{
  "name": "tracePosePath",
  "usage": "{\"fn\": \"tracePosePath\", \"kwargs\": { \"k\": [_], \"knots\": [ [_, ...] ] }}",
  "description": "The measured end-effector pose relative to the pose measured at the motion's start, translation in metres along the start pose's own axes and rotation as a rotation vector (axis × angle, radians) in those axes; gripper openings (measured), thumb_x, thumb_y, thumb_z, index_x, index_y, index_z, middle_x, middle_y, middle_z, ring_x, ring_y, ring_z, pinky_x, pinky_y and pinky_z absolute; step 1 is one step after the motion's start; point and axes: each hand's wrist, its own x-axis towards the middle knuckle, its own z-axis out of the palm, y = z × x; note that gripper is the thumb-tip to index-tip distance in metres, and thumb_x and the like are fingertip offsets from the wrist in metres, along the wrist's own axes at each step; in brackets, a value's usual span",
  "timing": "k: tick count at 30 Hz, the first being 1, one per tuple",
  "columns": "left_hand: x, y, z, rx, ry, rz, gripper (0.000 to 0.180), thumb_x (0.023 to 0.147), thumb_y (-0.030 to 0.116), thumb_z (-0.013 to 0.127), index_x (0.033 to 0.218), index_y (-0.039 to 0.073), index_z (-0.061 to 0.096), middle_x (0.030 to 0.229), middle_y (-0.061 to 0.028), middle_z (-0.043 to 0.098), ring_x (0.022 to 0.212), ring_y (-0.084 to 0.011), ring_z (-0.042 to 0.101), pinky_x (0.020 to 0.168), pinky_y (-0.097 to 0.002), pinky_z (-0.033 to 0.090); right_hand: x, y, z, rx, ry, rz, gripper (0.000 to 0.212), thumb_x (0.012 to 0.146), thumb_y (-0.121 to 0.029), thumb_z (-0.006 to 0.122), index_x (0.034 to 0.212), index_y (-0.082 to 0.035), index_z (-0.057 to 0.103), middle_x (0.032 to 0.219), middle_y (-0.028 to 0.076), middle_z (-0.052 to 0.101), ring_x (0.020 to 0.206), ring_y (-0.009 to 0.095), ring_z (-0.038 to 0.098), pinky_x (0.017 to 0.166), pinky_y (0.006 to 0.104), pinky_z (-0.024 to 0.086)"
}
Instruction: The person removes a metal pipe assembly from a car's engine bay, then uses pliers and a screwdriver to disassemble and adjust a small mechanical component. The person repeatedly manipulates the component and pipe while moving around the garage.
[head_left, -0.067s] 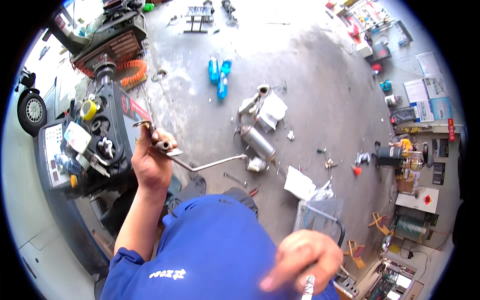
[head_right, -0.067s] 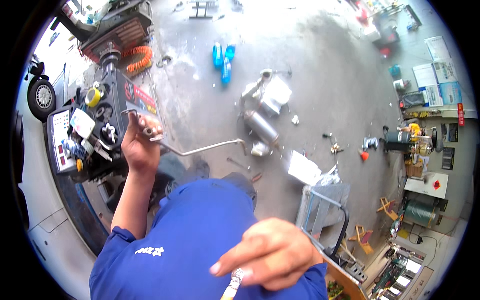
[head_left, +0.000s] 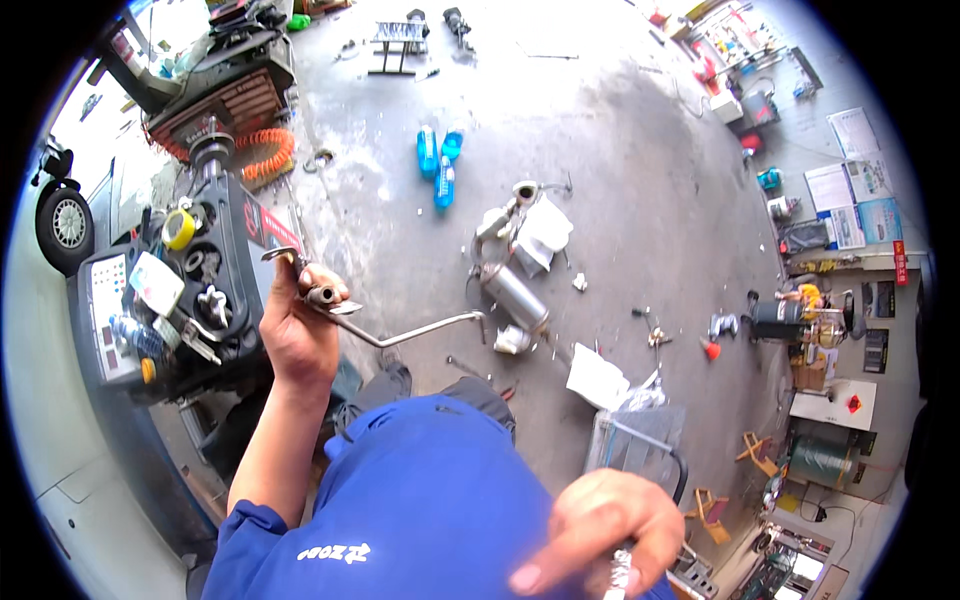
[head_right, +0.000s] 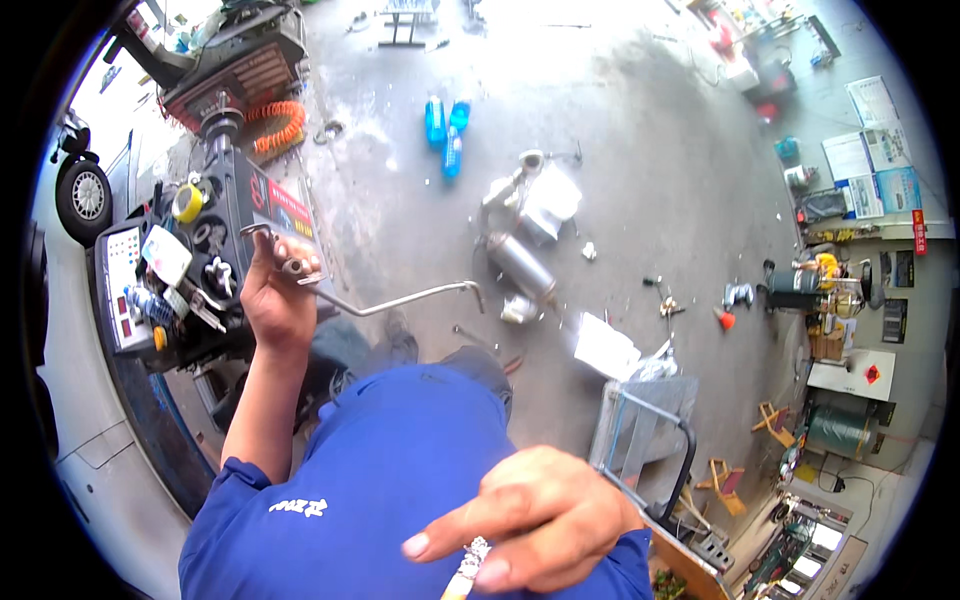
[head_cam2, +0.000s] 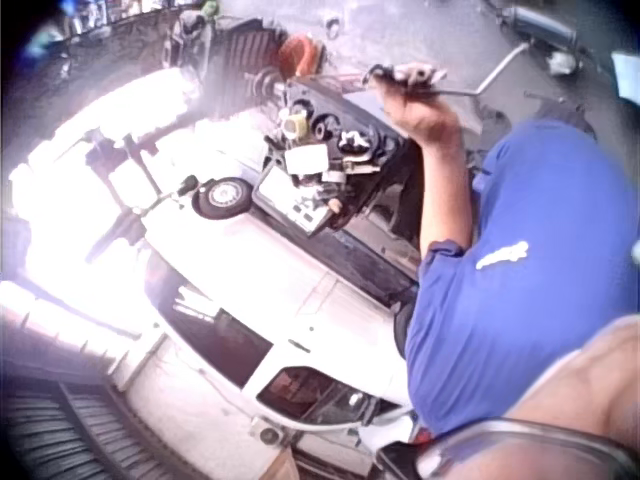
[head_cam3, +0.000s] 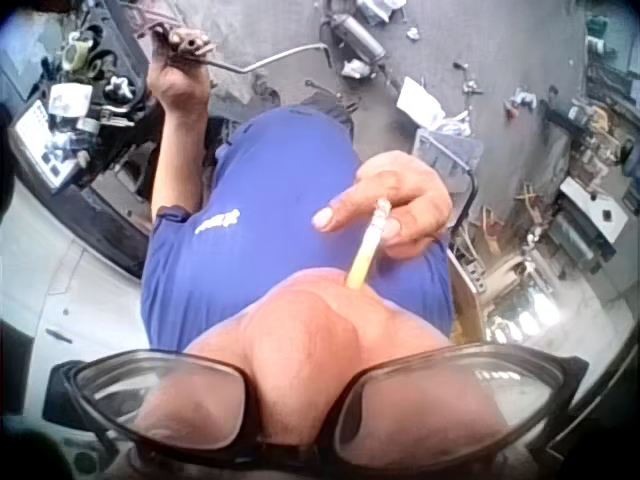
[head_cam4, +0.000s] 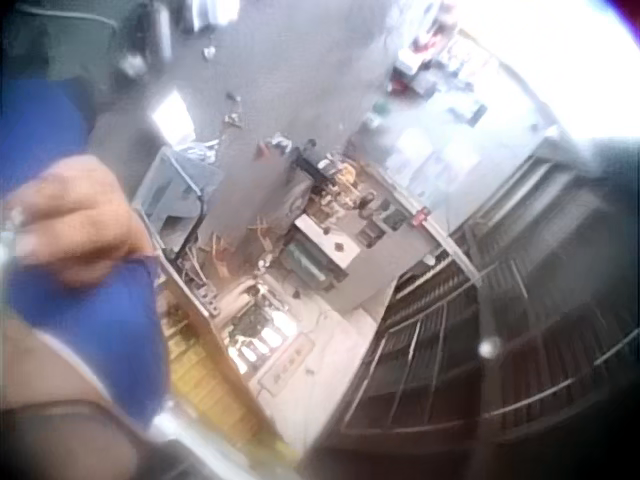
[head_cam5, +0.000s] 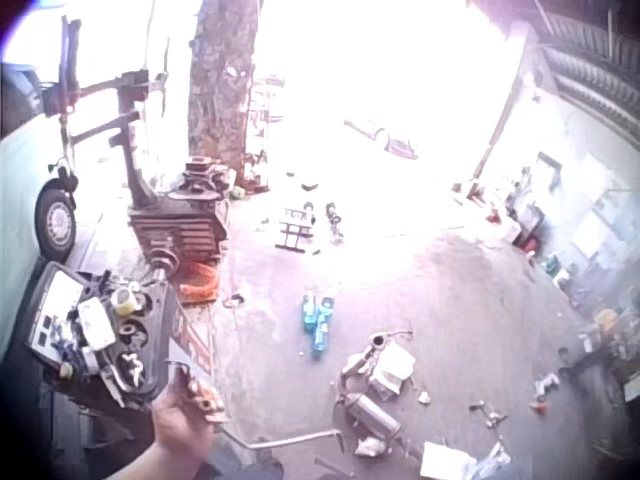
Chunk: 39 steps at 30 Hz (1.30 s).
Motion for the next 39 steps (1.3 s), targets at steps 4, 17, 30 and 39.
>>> {"fn": "tracePosePath", "kwargs": {
  "k": [4,17,30,39],
  "knots": [
    [0.049,0.015,0.006,-0.004,0.021,0.076,0.038,0.11,0.044,0.058,0.091,0.011,0.06,0.086,-0.0033,0.063,0.087,-0.0221,0.063,0.08,-0.0339,0.046,0.027,0.022,-0.009,0.334,-0.198,0.002,0.074,0.103,-0.021,0.067,0.143,0.032,0.036,0.096,0.034,0.072,0.052,0.02,0.066,0.045,0.0317,0.049],
    [0.229,-0.032,0.038,0.174,0.351,0.145,0.024,0.111,0.035,0.059,0.115,0.012,0.065,0.107,-0.0044,0.075,0.103,-0.0174,0.071,0.089,-0.0322,0.049,0.153,0.066,-0.183,0.802,-0.06,0.462,0.06,0.108,-0.03,0.063,0.146,0.015,0.052,0.088,0.022,0.072,0.045,0.025,0.053,0.041,0.0395,0.036],
    [0.483,-0.031,0.163,0.2,0.439,0.284,0.024,0.114,0.033,0.052,0.121,0.012,0.063,0.111,-0.0026,0.072,0.103,-0.0202,0.07,0.088,-0.0357,0.047,0.252,0.224,-0.509,-0.156,0.967,0.699,0.038,0.097,0.003,0.055,0.134,0.005,0.062,0.121,0.023,0.071,0.06,0.003,0.047,0.055,0.0217,0.042],
    [0.655,0.013,0.193,-0.015,0.171,0.176,0.035,0.116,0.035,0.043,0.099,0.01,0.06,0.1,-0.0071,0.066,0.104,-0.0266,0.065,0.09,-0.0421,0.052,0.269,0.381,-0.662,-0.274,1.287,0.873,0.034,0.096,0.004,0.058,0.129,0.001,0.064,0.112,0.014,0.072,0.059,0.007,0.05,0.051,0.0241,0.045]
  ]
}}
